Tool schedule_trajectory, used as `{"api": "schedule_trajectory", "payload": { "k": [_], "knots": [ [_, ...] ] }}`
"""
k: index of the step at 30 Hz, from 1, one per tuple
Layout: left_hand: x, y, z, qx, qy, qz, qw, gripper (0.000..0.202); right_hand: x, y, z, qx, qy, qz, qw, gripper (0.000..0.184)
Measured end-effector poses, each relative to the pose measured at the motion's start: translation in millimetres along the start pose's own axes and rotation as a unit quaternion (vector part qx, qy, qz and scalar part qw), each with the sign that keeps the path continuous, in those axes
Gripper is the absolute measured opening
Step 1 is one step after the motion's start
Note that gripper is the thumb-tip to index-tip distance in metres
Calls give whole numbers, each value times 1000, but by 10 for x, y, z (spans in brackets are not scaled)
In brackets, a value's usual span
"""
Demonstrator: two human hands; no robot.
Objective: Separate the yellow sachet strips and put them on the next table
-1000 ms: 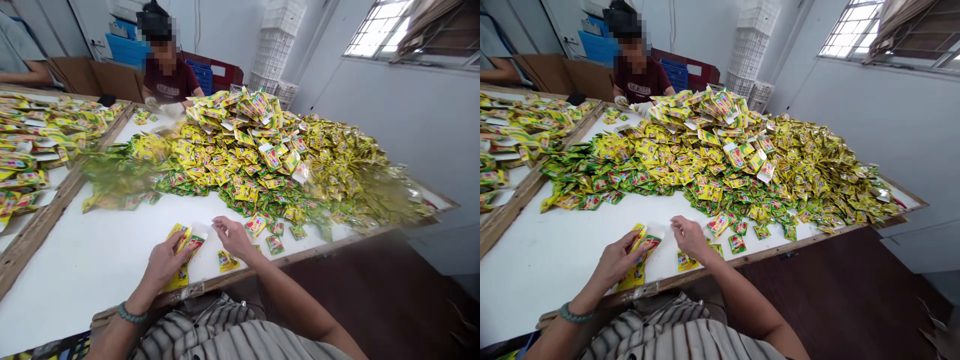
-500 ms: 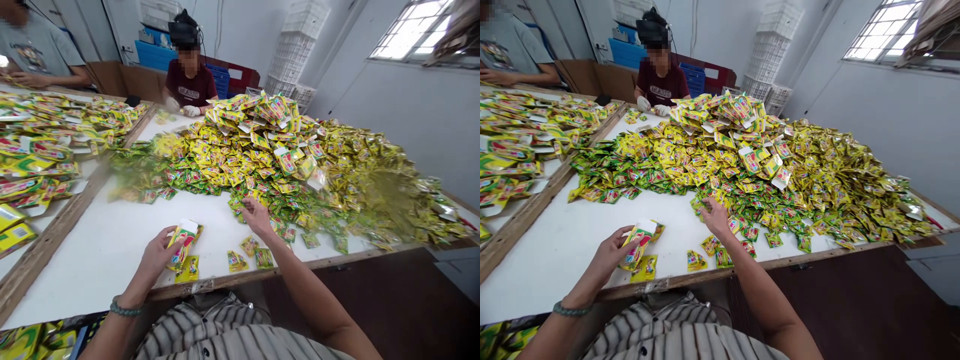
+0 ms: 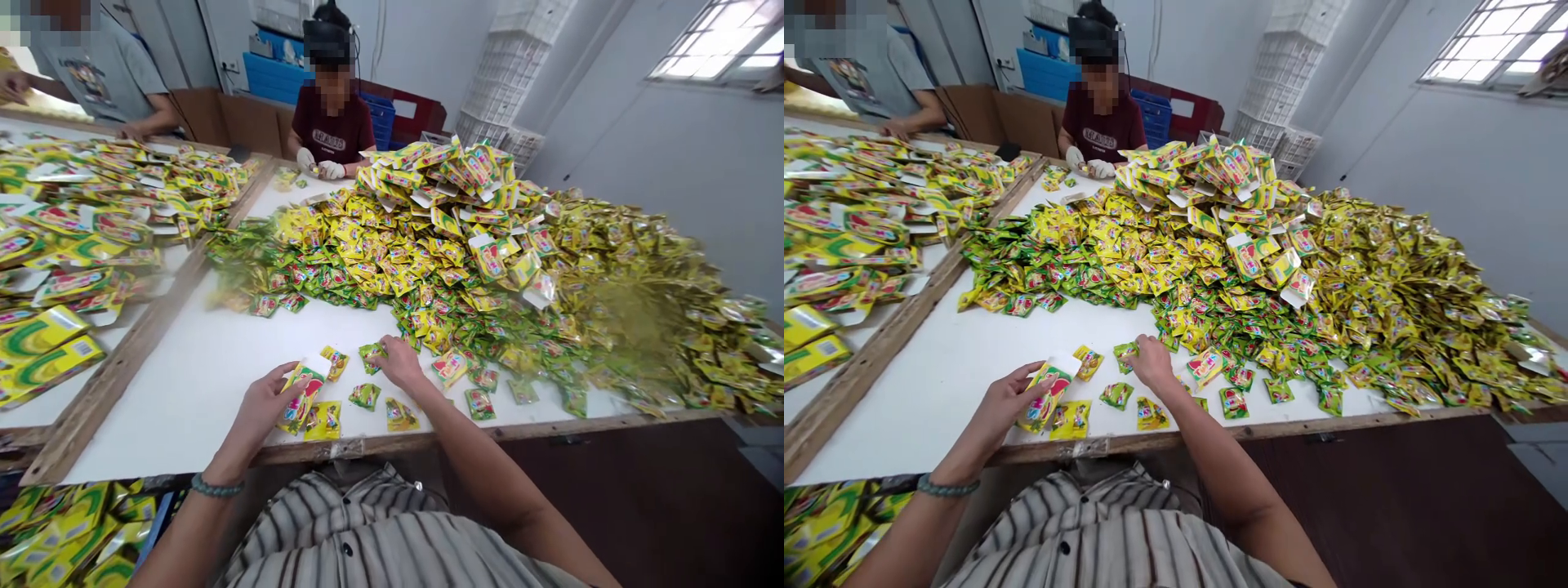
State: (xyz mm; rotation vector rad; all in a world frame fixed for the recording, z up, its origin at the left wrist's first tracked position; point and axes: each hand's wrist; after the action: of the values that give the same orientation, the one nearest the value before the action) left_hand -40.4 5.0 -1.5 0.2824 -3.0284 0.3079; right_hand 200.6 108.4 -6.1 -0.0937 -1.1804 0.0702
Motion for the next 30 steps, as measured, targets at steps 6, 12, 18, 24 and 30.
{"api": "schedule_trajectory", "payload": {
  "k": [6,12,18,24,30],
  "knots": [
    [43,-51,5,-11,0,1,1000,79,-56,-59,-12,39,38,-21,998,17],
    [92,-56,16,-10,-19,-6,1000,78,-83,-55,-52,29,190,44,980,28],
    [169,-90,11,10,-18,-28,999,80,-157,9,-31,-18,219,70,973,26],
    [174,-110,12,7,-25,-11,1000,78,-250,2,41,-12,211,59,976,22],
    [163,-112,9,-6,-2,-17,1000,78,-136,-2,187,-10,191,37,981,13]
  ]
}}
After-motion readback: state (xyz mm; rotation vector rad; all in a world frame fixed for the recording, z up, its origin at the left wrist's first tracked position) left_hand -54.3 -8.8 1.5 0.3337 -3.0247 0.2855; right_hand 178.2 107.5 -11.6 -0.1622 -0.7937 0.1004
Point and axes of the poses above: each hand's wrist, its own y-axis towards the middle knuckle, its own x-axis out of the back of the hand, z = x × y, and after that the axes turned 11 degrees about -x, right-handed
